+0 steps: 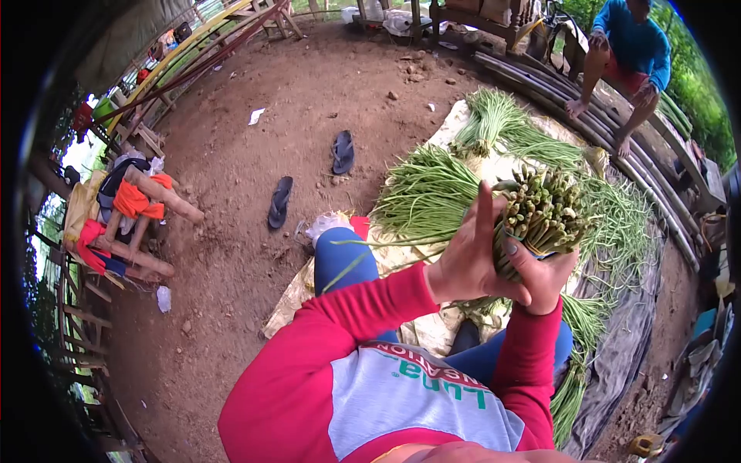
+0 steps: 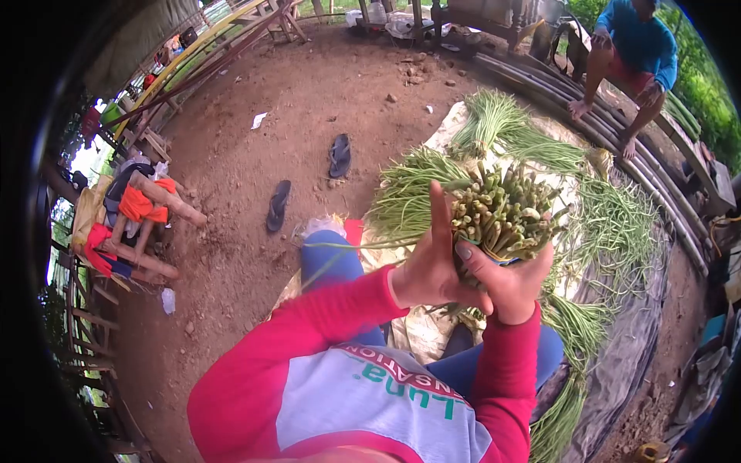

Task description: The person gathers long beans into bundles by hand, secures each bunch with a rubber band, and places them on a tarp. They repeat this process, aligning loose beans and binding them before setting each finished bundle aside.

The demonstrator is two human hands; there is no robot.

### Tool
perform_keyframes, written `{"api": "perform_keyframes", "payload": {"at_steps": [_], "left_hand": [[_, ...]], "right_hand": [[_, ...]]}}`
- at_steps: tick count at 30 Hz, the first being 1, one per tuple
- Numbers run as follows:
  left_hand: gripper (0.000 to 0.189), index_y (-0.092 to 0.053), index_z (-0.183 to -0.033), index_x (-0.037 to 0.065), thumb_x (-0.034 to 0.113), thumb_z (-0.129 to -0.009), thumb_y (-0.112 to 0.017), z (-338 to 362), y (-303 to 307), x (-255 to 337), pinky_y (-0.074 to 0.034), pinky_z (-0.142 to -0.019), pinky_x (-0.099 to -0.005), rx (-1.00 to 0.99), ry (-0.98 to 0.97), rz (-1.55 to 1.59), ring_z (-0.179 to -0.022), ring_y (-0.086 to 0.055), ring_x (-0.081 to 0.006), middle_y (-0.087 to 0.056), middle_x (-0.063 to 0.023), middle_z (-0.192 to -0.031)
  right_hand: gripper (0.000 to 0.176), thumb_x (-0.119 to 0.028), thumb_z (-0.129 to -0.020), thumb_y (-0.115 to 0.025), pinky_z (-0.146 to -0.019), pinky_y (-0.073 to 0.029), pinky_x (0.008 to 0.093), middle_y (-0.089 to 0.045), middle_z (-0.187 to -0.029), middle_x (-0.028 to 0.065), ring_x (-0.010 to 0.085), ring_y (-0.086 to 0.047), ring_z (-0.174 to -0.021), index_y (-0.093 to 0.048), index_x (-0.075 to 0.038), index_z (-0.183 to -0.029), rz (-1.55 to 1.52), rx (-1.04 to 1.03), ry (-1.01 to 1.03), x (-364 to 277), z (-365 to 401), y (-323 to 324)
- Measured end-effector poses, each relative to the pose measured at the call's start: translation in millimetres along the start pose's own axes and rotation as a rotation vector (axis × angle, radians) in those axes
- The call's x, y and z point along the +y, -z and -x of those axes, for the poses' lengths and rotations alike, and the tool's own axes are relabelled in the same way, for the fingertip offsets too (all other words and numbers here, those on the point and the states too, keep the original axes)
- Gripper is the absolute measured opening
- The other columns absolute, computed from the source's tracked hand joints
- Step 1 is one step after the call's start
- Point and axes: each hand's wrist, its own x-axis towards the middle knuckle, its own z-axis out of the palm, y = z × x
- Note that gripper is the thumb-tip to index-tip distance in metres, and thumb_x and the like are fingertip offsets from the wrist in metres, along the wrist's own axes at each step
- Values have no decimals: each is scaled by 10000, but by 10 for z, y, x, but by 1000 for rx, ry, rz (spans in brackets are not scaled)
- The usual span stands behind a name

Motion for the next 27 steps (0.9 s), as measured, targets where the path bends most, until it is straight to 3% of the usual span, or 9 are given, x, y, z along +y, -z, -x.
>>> {"api": "perform_keyframes", "payload": {"at_steps": [3, 7, 13, 14, 17, 21, 22, 25, 27], "left_hand": [[1340, -79, -1587, 17, 456, -647, -927, 276, 92, -11, -386, -1100, -473, -235, 389, 59, -1319, -492, -385, -434, -267, -1464], [973, -436, -1402, 19, 260, -605, -938, 342, 256, -103, -464, -1038, -411, -236, 467, 78, -1211, -590, -292, -538, -178, -1401], [1473, 246, -1556, 111, 316, -688, -926, 0, 503, 82, -325, -1155, -380, -542, 496, 374, -1420, -402, -290, -319, -213, -1588], [1473, 246, -1556, 111, 316, -688, -926, 5, 485, 73, -325, -1155, -380, -541, 494, 371, -1420, -402, -290, -319, -213, -1588], [1294, 332, -1513, 136, 726, -844, -605, 12, 538, -79, -126, -1221, -460, -624, 257, 318, -1537, -94, -320, 72, -187, -1668], [986, 84, -1603, 122, 770, -948, -266, -482, 1100, 7, -135, -1222, -481, 95, 86, 329, -1484, -296, -310, -360, -223, -1566], [931, -177, -1585, 121, 791, -941, -238, -551, 1247, 118, -153, -1200, -482, 386, 149, 358, -1431, -379, -303, -483, -196, -1474], [677, -381, -1448, 130, 641, -1027, -241, -634, 1214, 178, -263, -1117, -444, 1019, 60, 115, -1321, -465, -236, -543, -156, -1380], [755, -186, -1566, 19, 560, -1054, -306, -557, 318, 59, -181, -1190, -465, 715, -87, 398, -1445, -327, -254, -413, -193, -1512]], "right_hand": [[685, -98, -691, -914, -923, -541, 346, -693, -1130, 144, 215, -680, -1019, -552, 90, -1242, 116, -28, 31, 115, 74, -7], [957, -262, -614, -981, -991, -498, 350, -620, -1257, 146, 228, -620, -1129, -453, 65, -1342, 55, -183, -62, 53, 94, -38], [1216, -227, -555, -996, -1028, -470, 392, -552, -1370, 160, 258, -574, -1213, -285, 72, -1495, -239, -350, -291, 43, 63, 288], [1205, -213, -578, -961, -1033, -465, 393, -554, -1370, 174, 266, -578, -1206, -262, 63, -1520, -305, -136, -325, 70, 125, 209], [1215, -198, -586, -917, -1062, -447, 408, -551, -1366, 196, 297, -578, -1217, -211, 50, -1543, -290, -67, -201, -68, 40, 58], [1036, -338, -668, -832, -989, -519, 434, -547, -1317, 193, 319, -605, -1146, -304, 5, -1490, -227, -18, -28, -119, 40, 464], [977, -372, -683, -813, -989, -517, 425, -556, -1292, 190, 312, -612, -1118, -348, -1, -1457, -228, 26, -34, -106, 83, 616], [879, -434, -706, -788, -981, -518, 417, -577, -1239, 180, 301, -617, -1070, -413, 4, -1370, -366, -24, -74, -114, 82, 688], [915, -377, -681, -826, -980, -510, 392, -593, -1258, 173, 279, -607, -1121, -409, 44, -1378, -229, -6, -123, 82, 191, 304]]}}
